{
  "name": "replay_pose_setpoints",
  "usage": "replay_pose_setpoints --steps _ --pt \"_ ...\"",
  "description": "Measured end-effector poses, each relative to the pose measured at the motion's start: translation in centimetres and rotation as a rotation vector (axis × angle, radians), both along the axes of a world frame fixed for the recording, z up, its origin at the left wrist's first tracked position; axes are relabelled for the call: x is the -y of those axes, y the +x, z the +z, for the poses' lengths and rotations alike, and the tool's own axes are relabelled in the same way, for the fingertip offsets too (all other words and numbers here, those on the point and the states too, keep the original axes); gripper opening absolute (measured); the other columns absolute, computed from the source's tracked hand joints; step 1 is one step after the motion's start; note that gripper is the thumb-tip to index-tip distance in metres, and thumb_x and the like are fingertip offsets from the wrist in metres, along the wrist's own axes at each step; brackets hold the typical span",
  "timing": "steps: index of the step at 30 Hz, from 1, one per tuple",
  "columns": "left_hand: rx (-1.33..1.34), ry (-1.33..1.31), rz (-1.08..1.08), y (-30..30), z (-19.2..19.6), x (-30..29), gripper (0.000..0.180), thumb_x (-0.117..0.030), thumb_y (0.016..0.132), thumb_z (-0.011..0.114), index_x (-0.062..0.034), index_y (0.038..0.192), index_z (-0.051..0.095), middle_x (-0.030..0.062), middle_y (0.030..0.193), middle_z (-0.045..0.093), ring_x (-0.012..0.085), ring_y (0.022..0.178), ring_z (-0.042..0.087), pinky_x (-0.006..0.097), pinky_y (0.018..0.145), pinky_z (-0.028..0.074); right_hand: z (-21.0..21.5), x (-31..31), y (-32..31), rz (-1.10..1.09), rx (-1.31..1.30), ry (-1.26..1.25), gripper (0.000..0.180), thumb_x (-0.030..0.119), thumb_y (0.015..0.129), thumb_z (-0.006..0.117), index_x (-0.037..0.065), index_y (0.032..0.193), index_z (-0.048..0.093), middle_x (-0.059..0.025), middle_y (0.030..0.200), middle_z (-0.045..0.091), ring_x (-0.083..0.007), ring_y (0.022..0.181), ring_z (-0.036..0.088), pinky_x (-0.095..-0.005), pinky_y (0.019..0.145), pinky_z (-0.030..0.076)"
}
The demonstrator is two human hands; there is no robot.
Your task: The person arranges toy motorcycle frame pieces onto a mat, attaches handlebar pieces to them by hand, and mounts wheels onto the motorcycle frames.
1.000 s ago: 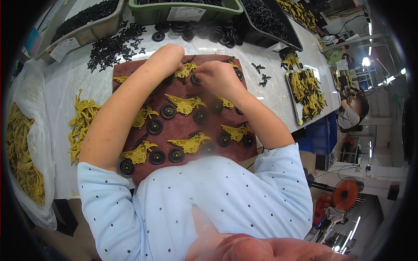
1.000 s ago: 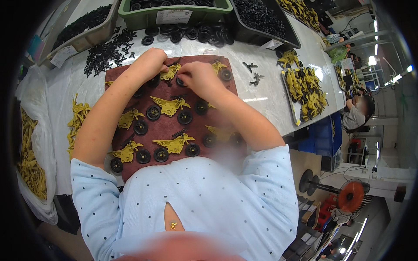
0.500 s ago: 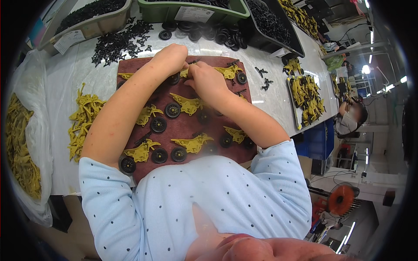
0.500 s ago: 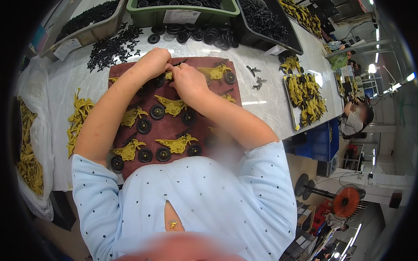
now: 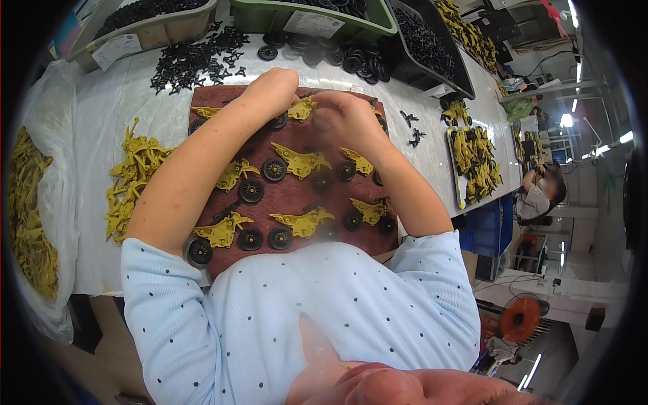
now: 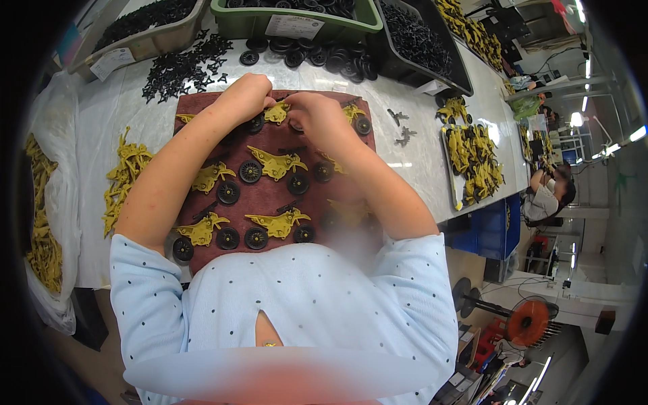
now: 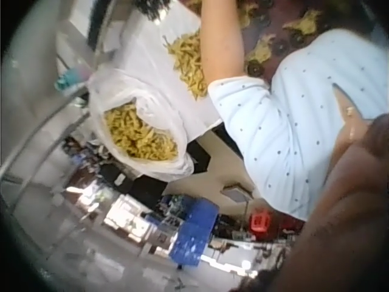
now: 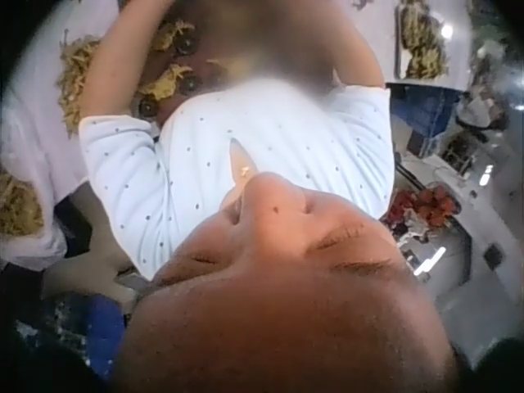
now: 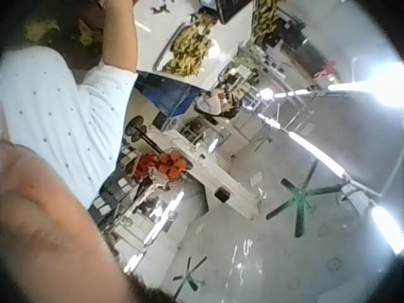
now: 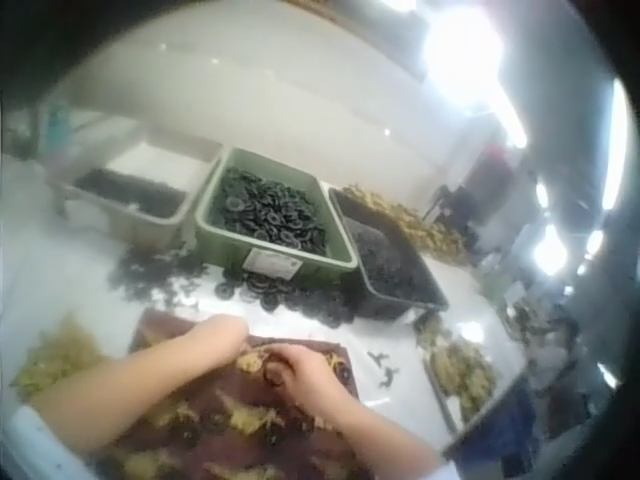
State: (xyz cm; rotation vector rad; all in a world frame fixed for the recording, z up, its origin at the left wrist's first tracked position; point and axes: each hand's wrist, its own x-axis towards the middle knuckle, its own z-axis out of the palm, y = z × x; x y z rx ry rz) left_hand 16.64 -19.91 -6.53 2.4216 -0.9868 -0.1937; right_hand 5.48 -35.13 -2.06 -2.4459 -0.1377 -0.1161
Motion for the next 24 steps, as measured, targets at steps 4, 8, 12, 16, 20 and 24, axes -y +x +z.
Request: replay_pose_setpoints --steps 4,8,12,16,20,24 --pt "-0.043 0.044 -0.020 0.1 0.4 -0.4 0.019 -0.016 0.073 0.072 0.0024 0.079 0.068 0.0214 0.082 0.065 0.0342 0.081 0.064 0.040 0.072 0.050 0.5 0.5 -0.2 -0.020 -0.024 -0.013 0.025 0.012 0.081 0.064 0.004 0.104 0.066 -0.0117 0.088 0.068 -0.0221 0.079 0.065 -0.0324 0.072 0.050" --pt "-0.039 0.056 -0.042 0.0 0.5 -0.4 0.020 -0.015 0.071 0.073 0.0023 0.081 0.068 0.0213 0.082 0.065 0.0342 0.081 0.064 0.039 0.072 0.050 0.8 0.0 -0.6 -0.073 -0.023 -0.042 0.017 0.008 0.081 0.063 0.001 0.095 0.067 -0.0175 0.088 0.066 -0.0293 0.079 0.065 -0.0359 0.073 0.050" --pt "-0.024 0.067 -0.062 -0.3 1.2 -0.4 0.022 -0.014 0.068 0.076 0.0022 0.081 0.069 0.0225 0.081 0.065 0.0348 0.081 0.064 0.040 0.072 0.050 0.3 -1.2 -1.1 -0.075 -0.039 -0.121 0.016 0.011 0.079 0.064 0.000 0.089 0.068 -0.0187 0.081 0.065 -0.0323 0.075 0.064 -0.0382 0.070 0.050" --pt "-0.025 0.077 -0.057 -0.6 1.6 -0.1 0.024 -0.012 0.063 0.078 0.0039 0.078 0.067 0.0245 0.080 0.064 0.0359 0.081 0.064 0.040 0.071 0.051 -1.8 -1.6 -1.0 -0.014 0.054 -0.286 0.015 0.012 0.078 0.061 -0.002 0.078 0.065 -0.0199 0.074 0.063 -0.0361 0.073 0.062 -0.0429 0.068 0.049" --pt "-0.013 0.089 -0.057 -0.6 1.7 0.1 0.026 -0.010 0.061 0.079 0.0061 0.076 0.066 0.0252 0.080 0.064 0.0361 0.082 0.064 0.041 0.071 0.051 -2.8 -1.9 -0.6 -0.035 0.028 -0.395 0.019 0.015 0.077 0.059 -0.003 0.073 0.062 -0.0204 0.073 0.063 -0.0369 0.073 0.061 -0.0449 0.068 0.049" --pt "0.022 0.079 -0.051 -0.5 1.3 0.2 0.025 -0.009 0.060 0.079 0.0061 0.074 0.065 0.0238 0.078 0.064 0.0356 0.081 0.065 0.041 0.071 0.052 -3.2 -2.5 -0.3 -0.036 -0.009 -0.455 0.018 0.016 0.077 0.059 -0.002 0.072 0.062 -0.0207 0.074 0.063 -0.0367 0.071 0.062 -0.0450 0.068 0.050"
